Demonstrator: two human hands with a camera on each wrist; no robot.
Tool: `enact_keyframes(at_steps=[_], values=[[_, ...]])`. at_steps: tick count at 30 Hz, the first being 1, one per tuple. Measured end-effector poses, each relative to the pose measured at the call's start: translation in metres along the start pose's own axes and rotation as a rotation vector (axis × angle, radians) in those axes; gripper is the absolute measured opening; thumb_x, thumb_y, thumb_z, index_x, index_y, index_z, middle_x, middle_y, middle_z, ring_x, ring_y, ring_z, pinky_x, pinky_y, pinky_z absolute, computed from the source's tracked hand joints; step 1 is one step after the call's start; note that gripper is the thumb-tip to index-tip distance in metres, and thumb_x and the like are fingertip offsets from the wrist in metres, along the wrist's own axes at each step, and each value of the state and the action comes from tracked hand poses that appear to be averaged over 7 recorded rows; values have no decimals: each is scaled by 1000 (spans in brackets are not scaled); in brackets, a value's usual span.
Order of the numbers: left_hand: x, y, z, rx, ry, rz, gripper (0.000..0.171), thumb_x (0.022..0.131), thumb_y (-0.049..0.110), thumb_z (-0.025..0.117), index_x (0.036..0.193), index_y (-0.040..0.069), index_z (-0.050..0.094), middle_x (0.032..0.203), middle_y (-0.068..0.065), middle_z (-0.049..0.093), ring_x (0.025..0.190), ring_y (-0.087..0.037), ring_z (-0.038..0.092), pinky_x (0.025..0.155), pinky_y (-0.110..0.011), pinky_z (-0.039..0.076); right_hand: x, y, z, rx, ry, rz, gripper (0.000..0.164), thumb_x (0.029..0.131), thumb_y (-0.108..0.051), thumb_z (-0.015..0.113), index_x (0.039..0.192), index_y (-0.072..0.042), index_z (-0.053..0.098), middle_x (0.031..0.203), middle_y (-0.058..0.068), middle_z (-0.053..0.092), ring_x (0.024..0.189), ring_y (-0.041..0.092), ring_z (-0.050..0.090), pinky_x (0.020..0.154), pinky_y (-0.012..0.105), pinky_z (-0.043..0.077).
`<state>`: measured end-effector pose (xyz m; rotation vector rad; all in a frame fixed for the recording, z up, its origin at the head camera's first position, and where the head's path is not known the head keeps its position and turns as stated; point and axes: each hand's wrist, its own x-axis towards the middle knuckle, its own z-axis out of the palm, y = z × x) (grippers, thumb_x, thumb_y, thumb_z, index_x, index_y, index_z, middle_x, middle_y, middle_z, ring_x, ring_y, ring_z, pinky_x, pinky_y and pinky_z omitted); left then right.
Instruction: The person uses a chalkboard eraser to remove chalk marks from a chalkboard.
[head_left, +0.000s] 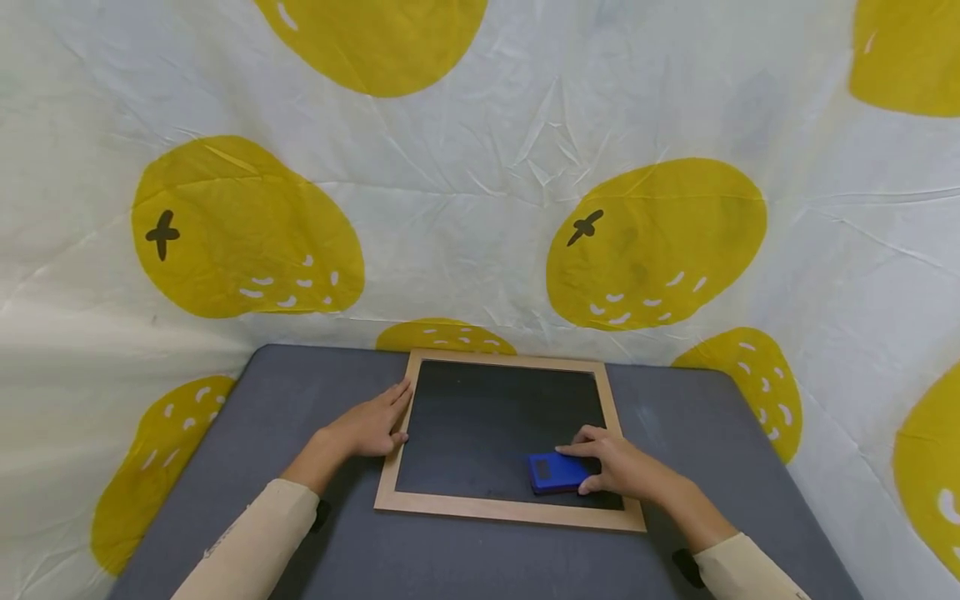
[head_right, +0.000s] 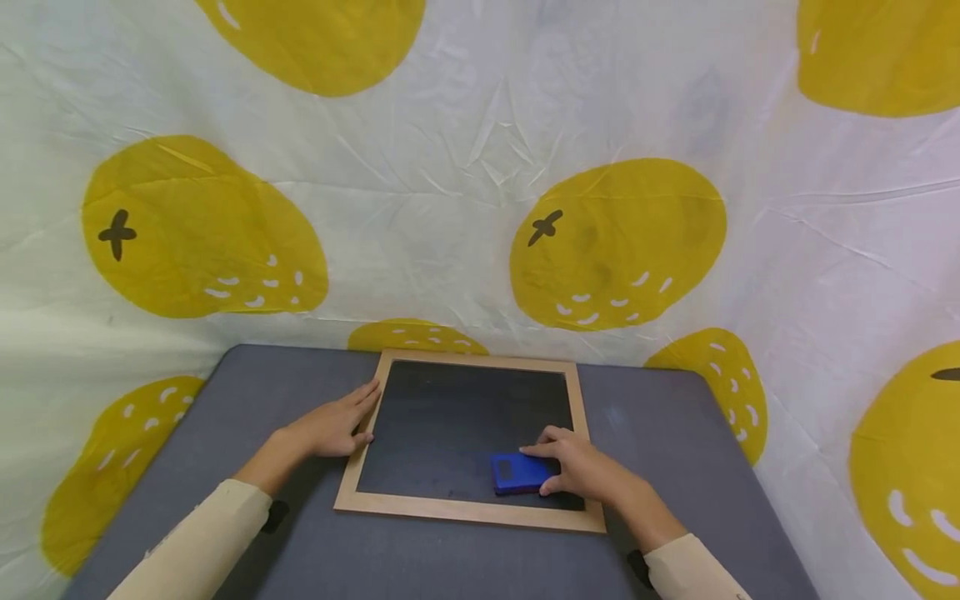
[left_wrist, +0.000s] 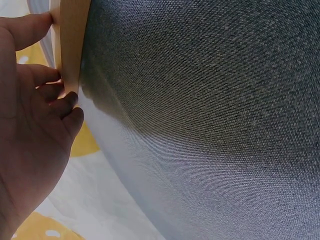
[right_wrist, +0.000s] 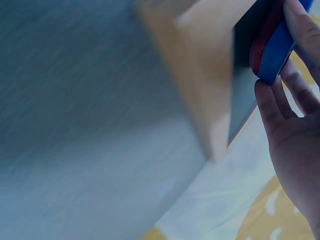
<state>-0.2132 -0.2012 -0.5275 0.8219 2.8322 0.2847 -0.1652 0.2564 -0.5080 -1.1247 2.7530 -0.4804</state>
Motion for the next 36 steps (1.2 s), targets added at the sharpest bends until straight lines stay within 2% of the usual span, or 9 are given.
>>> enact_keyframes(at_steps=[7, 11, 21, 27, 36], values=[[-1, 2, -4, -7, -7, -8, 82, 101, 30, 61, 163, -5, 19, 172, -22, 14, 157, -40, 24, 121, -54, 34, -24, 19, -6, -12, -10, 56, 62, 82, -31, 87, 138, -11, 68, 117, 2, 62, 98, 13, 58, 80, 32, 54], [0, 3, -3, 0, 3, 4, 82, 101, 29, 62, 162, -6, 20, 171, -23, 15, 156, -40, 25, 121, -53, 34, -27, 21, -7, -6, -24, 77, 63, 82, -32, 86, 139, -12, 68, 119, 1, 62, 99, 12, 58, 80, 32, 55], [-2, 1, 0, 8, 9, 18, 82, 100, 29, 62, 162, -6, 20, 171, -24, 17, 156, -41, 26, 122, -53, 33, -22, 14, -5, 7, 3, 33, 62, 82, -34, 86, 137, -10, 69, 116, 2, 63, 100, 15, 60, 81, 34, 56], [-3, -1, -1, 5, 7, 15, 82, 100, 28, 62, 162, -6, 20, 171, -24, 16, 156, -42, 26, 122, -54, 33, -4, 1, -1, 19, -8, 9, 63, 82, -32, 86, 138, -9, 68, 117, 3, 64, 101, 16, 60, 82, 33, 55], [-3, -2, -1, 17, 7, 13, 81, 101, 27, 61, 162, -6, 20, 171, -24, 16, 156, -41, 26, 122, -54, 33, 46, -41, 7, 4, -68, -40, 63, 82, -30, 87, 138, -11, 68, 115, 2, 63, 102, 17, 59, 86, 34, 54]])
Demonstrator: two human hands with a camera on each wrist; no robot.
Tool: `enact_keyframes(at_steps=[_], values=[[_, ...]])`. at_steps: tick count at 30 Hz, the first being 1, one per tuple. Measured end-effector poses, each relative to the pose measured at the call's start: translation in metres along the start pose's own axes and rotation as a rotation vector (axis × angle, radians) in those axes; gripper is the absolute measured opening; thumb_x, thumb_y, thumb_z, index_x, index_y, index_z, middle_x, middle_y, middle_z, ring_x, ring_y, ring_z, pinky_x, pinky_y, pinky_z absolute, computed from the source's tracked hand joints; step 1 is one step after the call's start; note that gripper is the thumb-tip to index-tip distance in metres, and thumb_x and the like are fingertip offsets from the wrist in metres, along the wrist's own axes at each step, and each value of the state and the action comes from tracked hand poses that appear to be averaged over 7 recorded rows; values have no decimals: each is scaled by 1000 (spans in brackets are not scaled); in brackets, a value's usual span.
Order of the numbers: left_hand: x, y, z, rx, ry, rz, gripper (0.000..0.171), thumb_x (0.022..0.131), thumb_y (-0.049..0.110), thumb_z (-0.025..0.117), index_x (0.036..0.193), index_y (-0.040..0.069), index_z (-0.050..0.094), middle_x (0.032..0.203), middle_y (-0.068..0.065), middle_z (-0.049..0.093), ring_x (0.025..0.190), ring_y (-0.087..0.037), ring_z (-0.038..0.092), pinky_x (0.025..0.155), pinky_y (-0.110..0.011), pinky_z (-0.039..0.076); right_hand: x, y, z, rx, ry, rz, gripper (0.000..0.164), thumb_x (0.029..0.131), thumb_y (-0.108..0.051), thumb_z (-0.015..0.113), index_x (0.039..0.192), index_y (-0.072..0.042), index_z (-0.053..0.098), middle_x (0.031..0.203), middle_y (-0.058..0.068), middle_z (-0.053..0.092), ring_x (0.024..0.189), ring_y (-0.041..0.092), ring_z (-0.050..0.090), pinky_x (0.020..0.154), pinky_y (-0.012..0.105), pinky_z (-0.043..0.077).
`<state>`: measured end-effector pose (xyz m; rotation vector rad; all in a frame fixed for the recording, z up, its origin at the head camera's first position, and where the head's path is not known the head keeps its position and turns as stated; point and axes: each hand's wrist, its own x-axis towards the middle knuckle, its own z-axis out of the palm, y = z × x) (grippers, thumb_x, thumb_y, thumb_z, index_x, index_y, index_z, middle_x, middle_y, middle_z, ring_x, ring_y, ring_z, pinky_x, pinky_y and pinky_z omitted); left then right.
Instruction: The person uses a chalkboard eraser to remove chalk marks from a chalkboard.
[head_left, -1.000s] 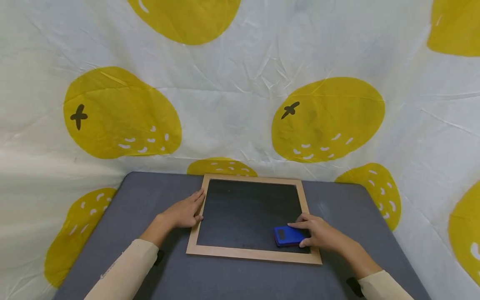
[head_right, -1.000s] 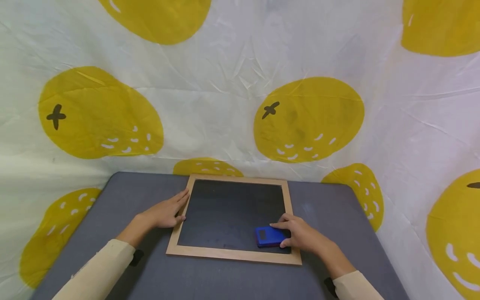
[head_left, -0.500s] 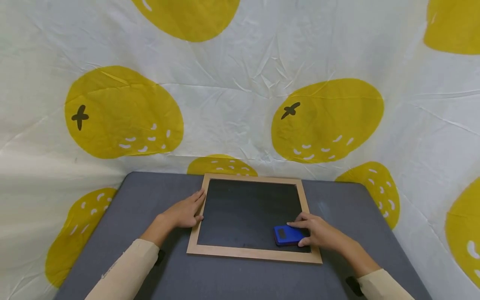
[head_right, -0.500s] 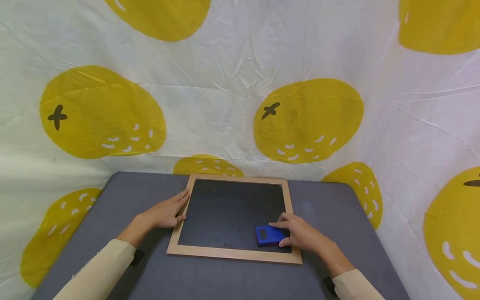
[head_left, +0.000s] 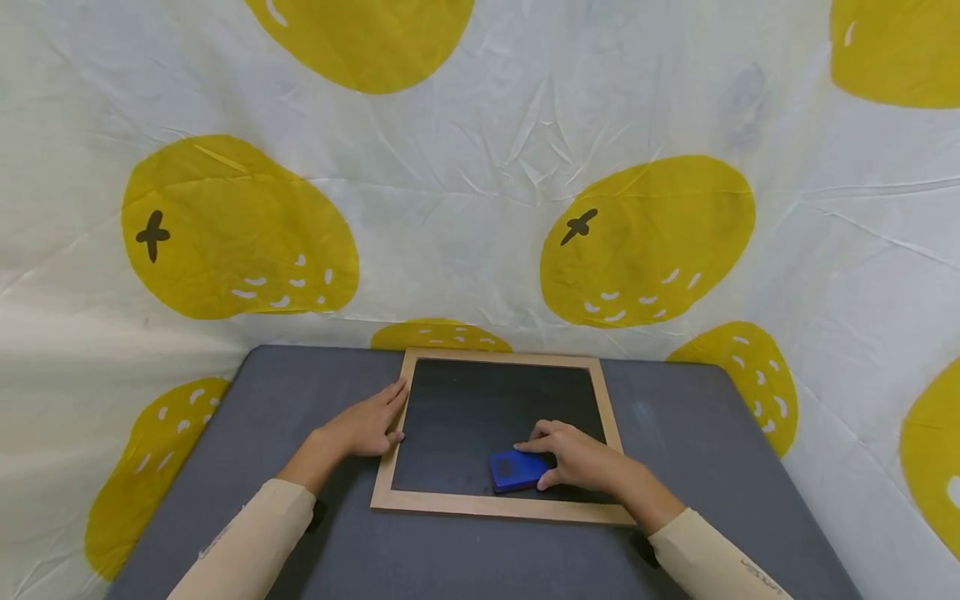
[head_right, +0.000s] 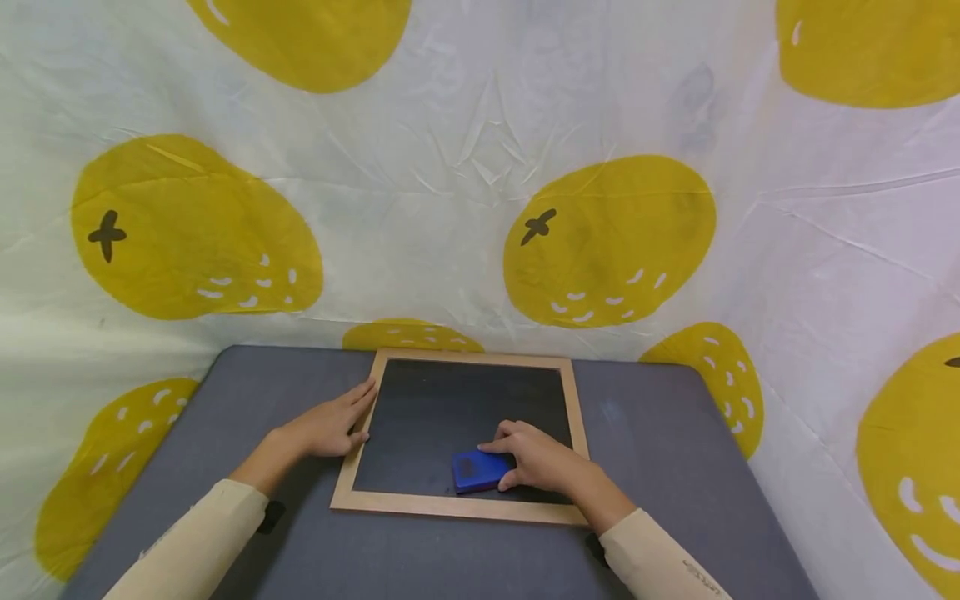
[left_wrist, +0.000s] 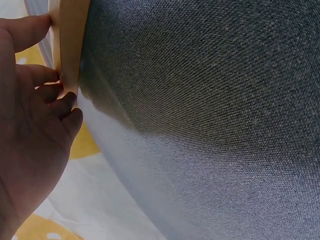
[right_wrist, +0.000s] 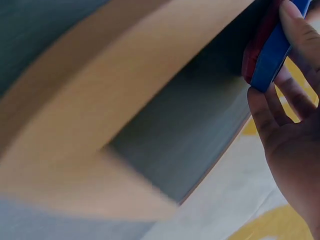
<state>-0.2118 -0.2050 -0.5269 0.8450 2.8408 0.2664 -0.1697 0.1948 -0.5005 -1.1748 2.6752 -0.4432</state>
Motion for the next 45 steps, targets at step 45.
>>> enact_keyframes(at_steps=[45], values=[[1, 1, 3, 12, -13, -13, 83, 99, 29, 64, 162, -4, 21, 171, -22, 16, 156, -41, 26, 122, -55, 33, 111, -82, 34, -158, -78, -62, 66, 87, -47, 81, 146, -28, 61, 118, -2, 62, 97, 8, 55, 87, 22, 52]])
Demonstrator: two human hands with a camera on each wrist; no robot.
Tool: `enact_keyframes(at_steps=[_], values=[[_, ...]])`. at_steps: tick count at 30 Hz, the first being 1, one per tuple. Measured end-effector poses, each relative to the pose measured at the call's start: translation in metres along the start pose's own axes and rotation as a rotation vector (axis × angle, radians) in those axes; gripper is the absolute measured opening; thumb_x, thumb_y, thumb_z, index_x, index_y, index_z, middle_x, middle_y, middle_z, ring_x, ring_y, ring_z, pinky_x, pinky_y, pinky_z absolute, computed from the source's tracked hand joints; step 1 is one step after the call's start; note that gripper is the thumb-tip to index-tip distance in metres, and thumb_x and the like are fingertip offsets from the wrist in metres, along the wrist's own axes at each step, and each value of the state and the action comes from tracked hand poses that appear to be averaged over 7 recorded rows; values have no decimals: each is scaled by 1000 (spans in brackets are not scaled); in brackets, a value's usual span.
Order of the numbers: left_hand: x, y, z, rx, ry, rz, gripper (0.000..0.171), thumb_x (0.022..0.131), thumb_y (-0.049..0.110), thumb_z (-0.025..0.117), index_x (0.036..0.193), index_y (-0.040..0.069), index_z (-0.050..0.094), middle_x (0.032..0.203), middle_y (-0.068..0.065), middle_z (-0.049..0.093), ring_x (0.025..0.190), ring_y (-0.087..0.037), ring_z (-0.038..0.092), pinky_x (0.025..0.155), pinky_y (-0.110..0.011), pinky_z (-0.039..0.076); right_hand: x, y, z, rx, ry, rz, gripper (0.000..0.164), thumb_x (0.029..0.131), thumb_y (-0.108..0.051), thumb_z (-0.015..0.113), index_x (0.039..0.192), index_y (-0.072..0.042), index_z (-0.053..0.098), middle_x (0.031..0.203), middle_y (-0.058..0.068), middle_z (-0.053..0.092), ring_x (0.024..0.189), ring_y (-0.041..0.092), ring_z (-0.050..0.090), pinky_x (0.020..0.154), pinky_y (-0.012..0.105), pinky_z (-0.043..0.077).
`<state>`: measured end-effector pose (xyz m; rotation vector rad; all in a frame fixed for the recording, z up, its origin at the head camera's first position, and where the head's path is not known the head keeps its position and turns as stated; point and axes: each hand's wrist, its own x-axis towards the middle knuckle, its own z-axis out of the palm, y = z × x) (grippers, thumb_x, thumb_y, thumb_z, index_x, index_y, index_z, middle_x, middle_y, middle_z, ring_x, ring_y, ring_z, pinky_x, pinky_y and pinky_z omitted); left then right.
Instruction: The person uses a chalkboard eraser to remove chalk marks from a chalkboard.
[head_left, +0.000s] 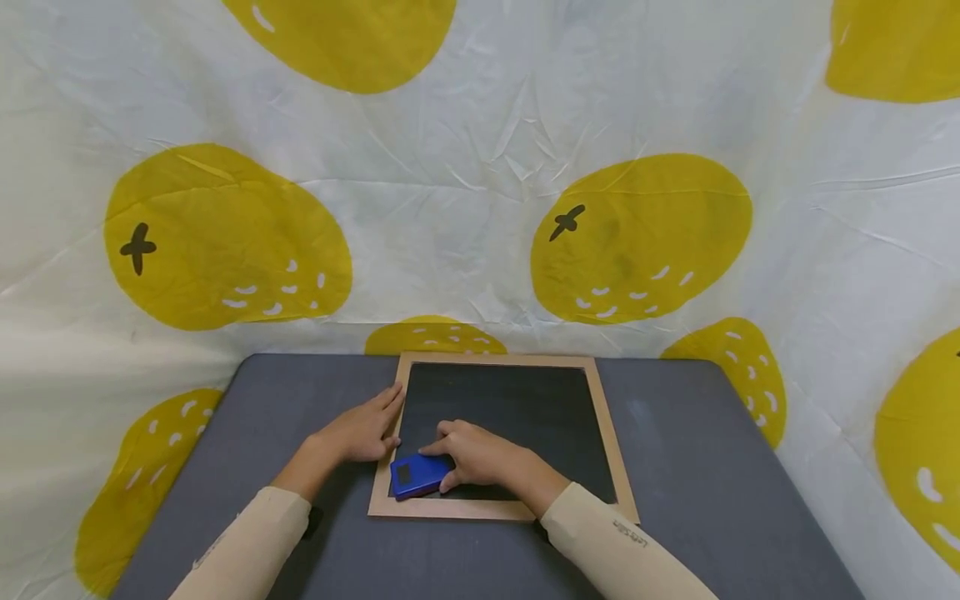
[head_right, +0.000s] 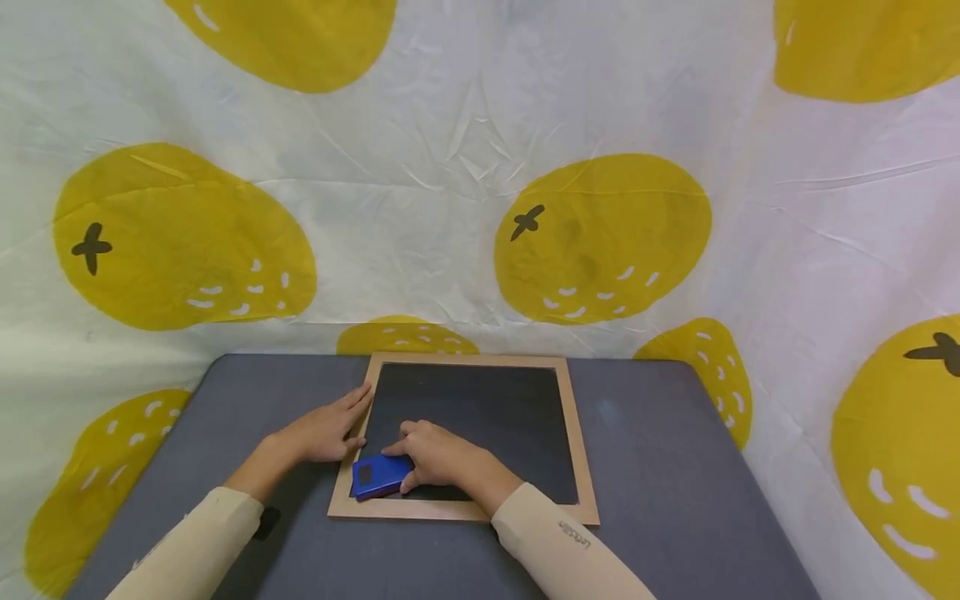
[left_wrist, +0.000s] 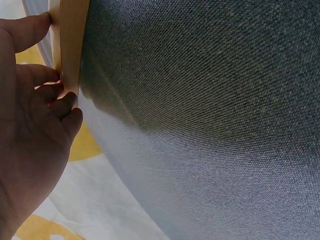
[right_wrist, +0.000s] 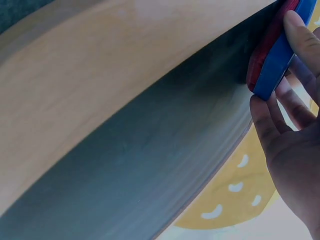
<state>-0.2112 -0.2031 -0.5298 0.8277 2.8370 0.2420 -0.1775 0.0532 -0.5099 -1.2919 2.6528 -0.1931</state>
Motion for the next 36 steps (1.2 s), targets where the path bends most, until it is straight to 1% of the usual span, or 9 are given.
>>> enact_keyframes(at_steps=[6, 10, 15, 19, 25, 29, 33, 36], values=[[-1, 0, -1, 12, -2, 5, 82, 101, 30, 62, 163, -4, 20, 171, -23, 15, 156, -40, 26, 122, -54, 33, -8, 5, 0, 12, 14, 25, 66, 85, -48, 82, 145, -30, 62, 117, -2, 62, 98, 9, 55, 87, 23, 52], [-1, 1, 1, 13, 5, 18, 81, 100, 28, 62, 162, -6, 21, 170, -25, 17, 155, -41, 27, 121, -54, 34, -20, 11, 1, 30, 19, 41, 65, 85, -46, 83, 145, -29, 63, 115, -2, 62, 96, 8, 54, 86, 23, 52], [-1, 2, 1, 19, 18, 14, 82, 99, 27, 63, 162, -6, 22, 171, -24, 17, 155, -40, 27, 121, -53, 34, -35, 21, 0, 49, 45, 54, 64, 85, -43, 84, 143, -26, 65, 113, -2, 62, 95, 8, 55, 85, 24, 53], [-1, 2, 1, 9, 17, 11, 82, 100, 27, 63, 161, -6, 22, 171, -24, 16, 156, -40, 26, 122, -53, 34, -50, 32, 0, 71, 66, 71, 63, 84, -41, 85, 141, -22, 67, 111, -2, 63, 94, 9, 55, 84, 26, 52], [-3, 3, 2, 1, 10, 2, 82, 100, 28, 63, 162, -6, 21, 171, -24, 15, 156, -40, 26, 121, -53, 34, -77, 51, 5, 91, 108, 104, 62, 83, -39, 86, 139, -18, 68, 109, 0, 62, 93, 11, 55, 82, 28, 52], [-4, 4, 3, 6, 4, -4, 83, 101, 30, 62, 162, -5, 19, 172, -22, 14, 157, -38, 25, 122, -52, 34, -94, 61, 9, 101, 131, 114, 62, 84, -35, 87, 139, -16, 68, 112, 1, 62, 96, 13, 56, 84, 31, 54], [-4, 5, 4, 0, 13, -7, 84, 100, 30, 63, 162, -5, 20, 171, -23, 15, 156, -39, 26, 121, -53, 35, -109, 68, 10, 109, 160, 119, 61, 85, -33, 86, 140, -15, 67, 118, 3, 63, 102, 16, 59, 89, 37, 56], [-5, 6, 5, -2, 21, -4, 84, 99, 29, 64, 162, -6, 21, 171, -23, 16, 156, -40, 26, 121, -53, 35, -122, 73, 11, 105, 188, 139, 60, 86, -32, 85, 140, -15, 66, 121, 3, 63, 105, 18, 59, 91, 39, 56]])
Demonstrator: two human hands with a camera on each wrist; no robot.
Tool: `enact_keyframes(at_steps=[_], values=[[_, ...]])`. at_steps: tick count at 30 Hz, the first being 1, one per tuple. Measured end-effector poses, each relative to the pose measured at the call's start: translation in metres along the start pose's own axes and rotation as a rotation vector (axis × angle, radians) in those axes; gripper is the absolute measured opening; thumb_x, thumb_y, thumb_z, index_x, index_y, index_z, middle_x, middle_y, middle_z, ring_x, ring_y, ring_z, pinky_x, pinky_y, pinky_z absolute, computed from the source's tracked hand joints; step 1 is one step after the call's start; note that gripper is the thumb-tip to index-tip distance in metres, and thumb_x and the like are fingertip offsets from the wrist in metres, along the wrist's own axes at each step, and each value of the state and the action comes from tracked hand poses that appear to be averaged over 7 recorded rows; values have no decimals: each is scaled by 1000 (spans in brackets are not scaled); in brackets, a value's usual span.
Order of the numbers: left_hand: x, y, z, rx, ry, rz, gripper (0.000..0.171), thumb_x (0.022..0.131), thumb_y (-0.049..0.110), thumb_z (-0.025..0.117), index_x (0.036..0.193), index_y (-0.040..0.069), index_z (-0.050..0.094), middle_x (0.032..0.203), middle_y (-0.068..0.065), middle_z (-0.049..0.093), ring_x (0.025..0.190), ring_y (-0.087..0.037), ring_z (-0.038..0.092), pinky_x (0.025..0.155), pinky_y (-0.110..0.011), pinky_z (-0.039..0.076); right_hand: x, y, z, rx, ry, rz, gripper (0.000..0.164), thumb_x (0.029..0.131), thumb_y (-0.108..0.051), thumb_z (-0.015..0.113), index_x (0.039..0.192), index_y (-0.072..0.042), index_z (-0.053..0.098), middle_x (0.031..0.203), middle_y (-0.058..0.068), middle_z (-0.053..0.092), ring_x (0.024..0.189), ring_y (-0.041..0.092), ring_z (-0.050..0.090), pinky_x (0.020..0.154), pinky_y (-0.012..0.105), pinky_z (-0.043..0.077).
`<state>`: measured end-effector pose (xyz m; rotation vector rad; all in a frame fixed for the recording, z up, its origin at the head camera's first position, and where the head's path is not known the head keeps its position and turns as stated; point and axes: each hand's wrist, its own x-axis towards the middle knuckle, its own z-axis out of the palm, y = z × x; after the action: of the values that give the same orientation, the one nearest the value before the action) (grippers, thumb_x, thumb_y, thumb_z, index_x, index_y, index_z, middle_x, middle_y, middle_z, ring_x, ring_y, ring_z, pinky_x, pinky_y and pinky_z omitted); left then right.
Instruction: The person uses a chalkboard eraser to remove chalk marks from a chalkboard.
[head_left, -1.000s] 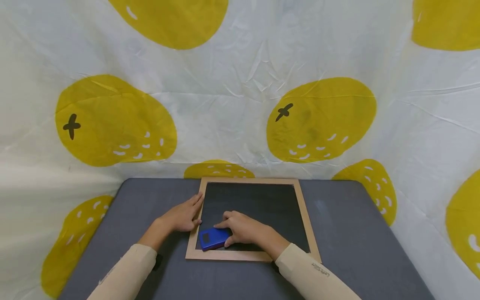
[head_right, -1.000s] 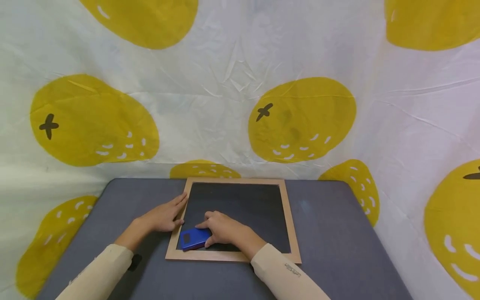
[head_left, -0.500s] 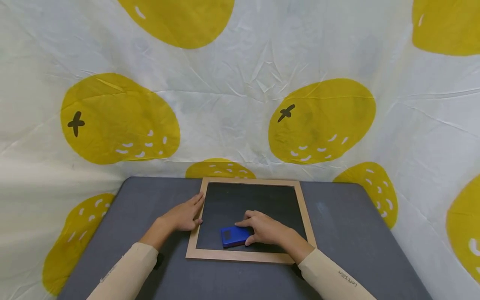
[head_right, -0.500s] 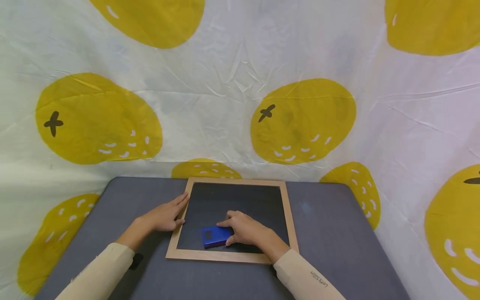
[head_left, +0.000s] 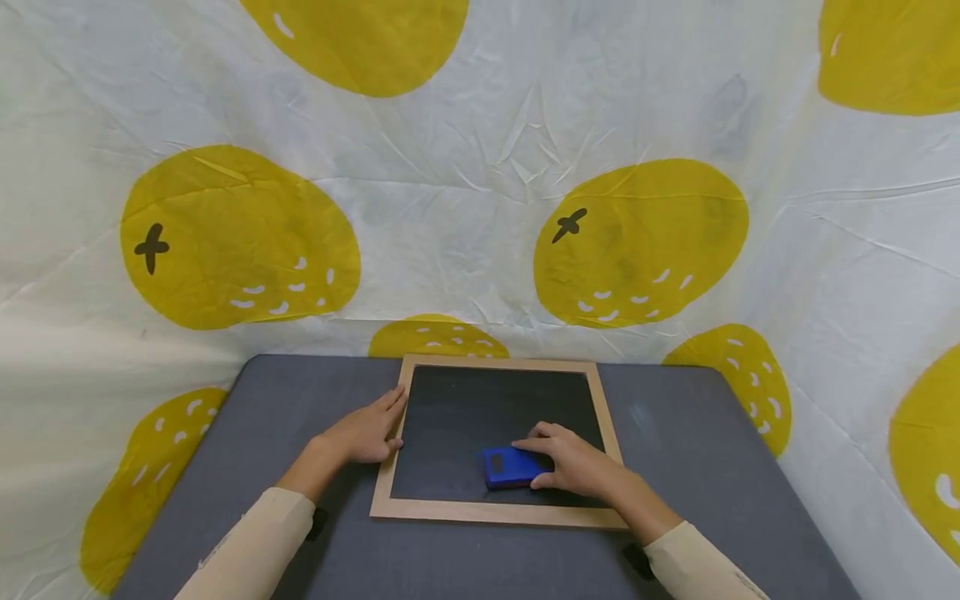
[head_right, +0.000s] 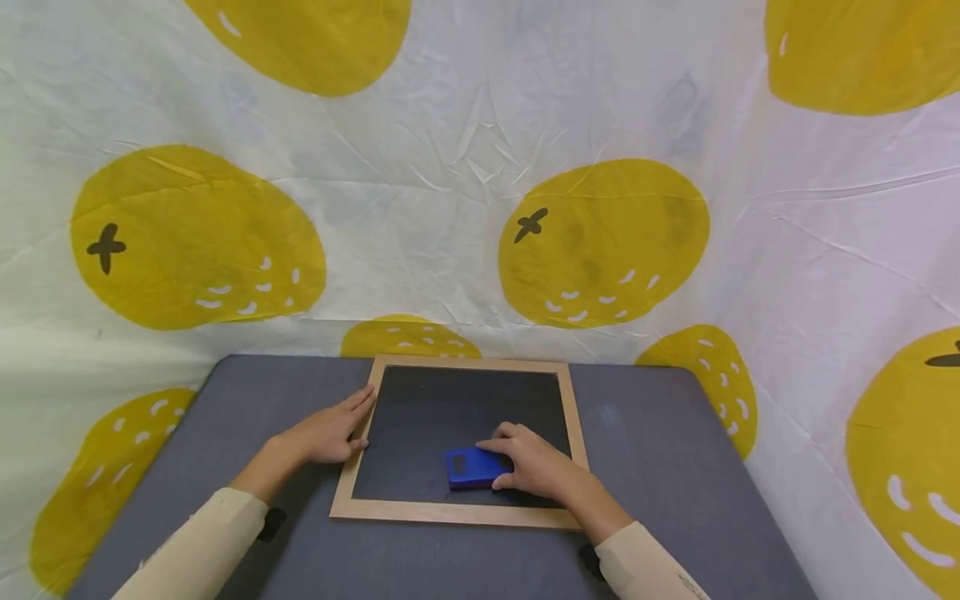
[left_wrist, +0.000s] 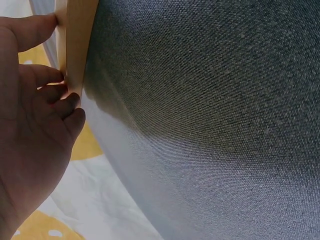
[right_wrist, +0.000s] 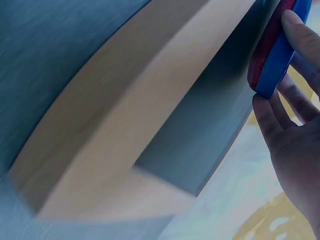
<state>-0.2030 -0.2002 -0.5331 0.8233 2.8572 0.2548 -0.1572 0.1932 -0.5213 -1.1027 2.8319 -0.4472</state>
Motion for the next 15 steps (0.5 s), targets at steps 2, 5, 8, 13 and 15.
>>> enact_keyframes(at_steps=[2, 5, 8, 13, 15], values=[[0, -1, 1, -2, -1, -2, 84, 99, 29, 63, 162, -6, 21, 171, -23, 15, 156, -39, 26, 121, -52, 35, -7, 5, -3, 4, 22, 21, 60, 87, -31, 85, 141, -14, 66, 122, 4, 62, 106, 19, 59, 91, 41, 56], [1, -1, 2, -7, 2, -7, 84, 99, 29, 63, 162, -5, 20, 171, -23, 14, 157, -38, 25, 122, -51, 34, -18, 14, -8, 20, 67, 69, 61, 87, -30, 84, 142, -12, 64, 124, 5, 62, 108, 21, 60, 92, 44, 57], [1, 0, 2, -21, 9, -10, 84, 98, 28, 64, 162, -6, 20, 171, -23, 15, 156, -39, 25, 122, -52, 34, -28, 26, -14, 39, 121, 124, 63, 87, -29, 85, 143, -10, 62, 126, 8, 62, 110, 24, 61, 93, 48, 56], [1, 2, 1, -28, 3, -21, 84, 99, 27, 64, 162, -5, 20, 172, -22, 15, 157, -39, 25, 122, -52, 33, -46, 51, -25, 17, 221, 197, 60, 84, -25, 87, 137, -8, 64, 126, 13, 63, 109, 30, 62, 92, 54, 56], [1, 2, 1, -32, 5, -22, 83, 99, 26, 64, 162, -5, 20, 171, -23, 15, 157, -39, 25, 122, -53, 33, -54, 61, -29, 7, 263, 216, 59, 83, -24, 88, 135, -7, 65, 124, 14, 64, 107, 31, 63, 90, 54, 56]])
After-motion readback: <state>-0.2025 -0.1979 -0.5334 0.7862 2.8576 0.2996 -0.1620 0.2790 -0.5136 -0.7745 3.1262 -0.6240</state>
